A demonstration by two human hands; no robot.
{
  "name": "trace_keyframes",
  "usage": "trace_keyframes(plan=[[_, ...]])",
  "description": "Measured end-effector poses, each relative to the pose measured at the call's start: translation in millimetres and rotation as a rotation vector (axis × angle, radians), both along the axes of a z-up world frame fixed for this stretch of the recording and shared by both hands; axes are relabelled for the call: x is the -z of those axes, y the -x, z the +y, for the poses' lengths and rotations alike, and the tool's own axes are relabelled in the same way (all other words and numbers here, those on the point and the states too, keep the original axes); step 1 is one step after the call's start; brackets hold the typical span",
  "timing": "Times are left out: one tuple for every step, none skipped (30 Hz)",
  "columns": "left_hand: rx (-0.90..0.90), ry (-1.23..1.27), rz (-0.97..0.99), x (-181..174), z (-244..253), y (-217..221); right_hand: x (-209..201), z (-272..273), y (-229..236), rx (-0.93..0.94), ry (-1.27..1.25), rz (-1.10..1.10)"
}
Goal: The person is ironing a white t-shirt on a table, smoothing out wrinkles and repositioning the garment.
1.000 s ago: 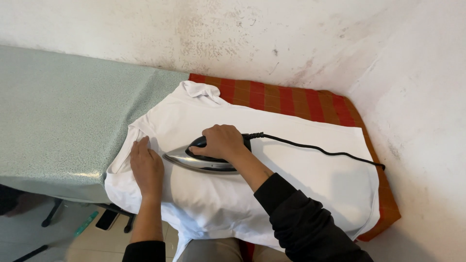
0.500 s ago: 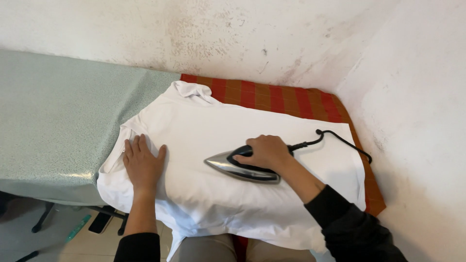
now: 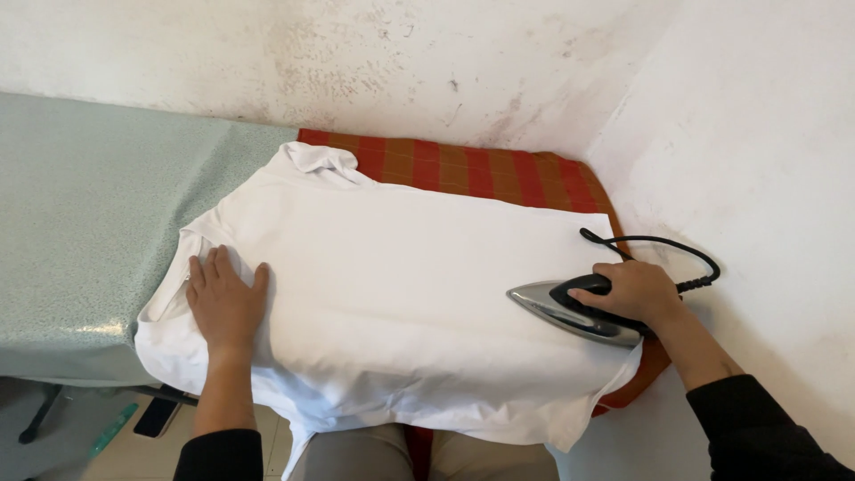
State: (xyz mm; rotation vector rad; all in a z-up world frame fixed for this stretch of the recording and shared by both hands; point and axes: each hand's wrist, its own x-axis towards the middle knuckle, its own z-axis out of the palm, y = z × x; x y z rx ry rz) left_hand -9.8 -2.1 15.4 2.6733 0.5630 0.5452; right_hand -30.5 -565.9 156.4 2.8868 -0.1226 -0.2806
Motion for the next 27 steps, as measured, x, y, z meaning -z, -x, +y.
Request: trace_keyframes(plan=[[-0.003,-0.011,-0.012,0,0,0,-2,-4,0,0.027,-0.006,-0.010],[0.003,-0.013,-0.012,1,1,-1,2,-6,-1,0.033,-0.008,-0.010],[-0.001,-0.015,-0.013,2,1,-2,4,-8,-2,0.012,-0.012,-0.025],[-0.005,-0.018,-0.014,4,2,-3,6,-10,-3,-0.010,-0.016,-0.040],[-0.002,-0.015,-0.015,4,1,-3,8,-8,-3,-0.007,-0.013,-0.041],[-0.002,-0.018,-0.026,4,1,-3,9,-5,-2,-0.037,-0.024,-0.045],[-0.003,-0.023,-0.034,4,0,-2,12,-2,-1,-0.068,-0.037,-0.049],[-0.001,-0.022,-0.033,4,0,-3,11,8,2,-0.065,-0.036,-0.048],[-0.001,-0.024,-0.035,4,0,-2,10,19,5,-0.103,-0.045,-0.063],[-0.002,-0.025,-0.037,4,0,-2,9,29,8,-0.141,-0.055,-0.079],[-0.003,-0.024,-0.036,5,0,-2,9,38,5,-0.142,-0.054,-0.078],[-0.002,-0.027,-0.037,5,-1,-1,8,47,3,-0.167,-0.069,-0.057],[-0.002,-0.031,-0.040,5,0,-2,6,57,-1,-0.194,-0.086,-0.039],[-0.004,-0.030,-0.042,5,1,-2,6,67,-3,-0.196,-0.085,-0.041],[-0.006,-0.025,-0.035,4,1,-2,6,78,-6,-0.235,-0.104,-0.049],[-0.008,-0.020,-0.027,4,1,-3,6,88,-9,-0.273,-0.123,-0.057],[-0.010,-0.020,-0.029,4,1,-3,7,98,-12,-0.275,-0.122,-0.059],[-0.011,-0.017,-0.028,4,2,-4,8,109,-16,-0.319,-0.126,-0.062],[-0.012,-0.014,-0.025,4,2,-3,10,119,-19,-0.364,-0.129,-0.064],[-0.014,-0.013,-0.025,3,1,-2,10,131,-22,-0.366,-0.129,-0.063],[-0.014,-0.013,-0.022,1,0,-1,9,143,-25,-0.398,-0.154,-0.073],[-0.014,-0.012,-0.020,0,-1,-1,9,154,-28,-0.430,-0.179,-0.083],[-0.014,-0.014,-0.020,-2,-1,0,10,167,-31,-0.430,-0.180,-0.083],[-0.015,-0.012,-0.014,-3,-2,0,12,179,-35,-0.454,-0.204,-0.089],[-0.016,-0.011,-0.009,-4,-2,1,14,191,-39,-0.478,-0.228,-0.095],[-0.017,-0.014,-0.009,-3,-2,0,8,206,-38,-0.478,-0.231,-0.095],[-0.020,-0.014,-0.003,-2,-1,-1,3,221,-35,-0.471,-0.272,-0.092]])
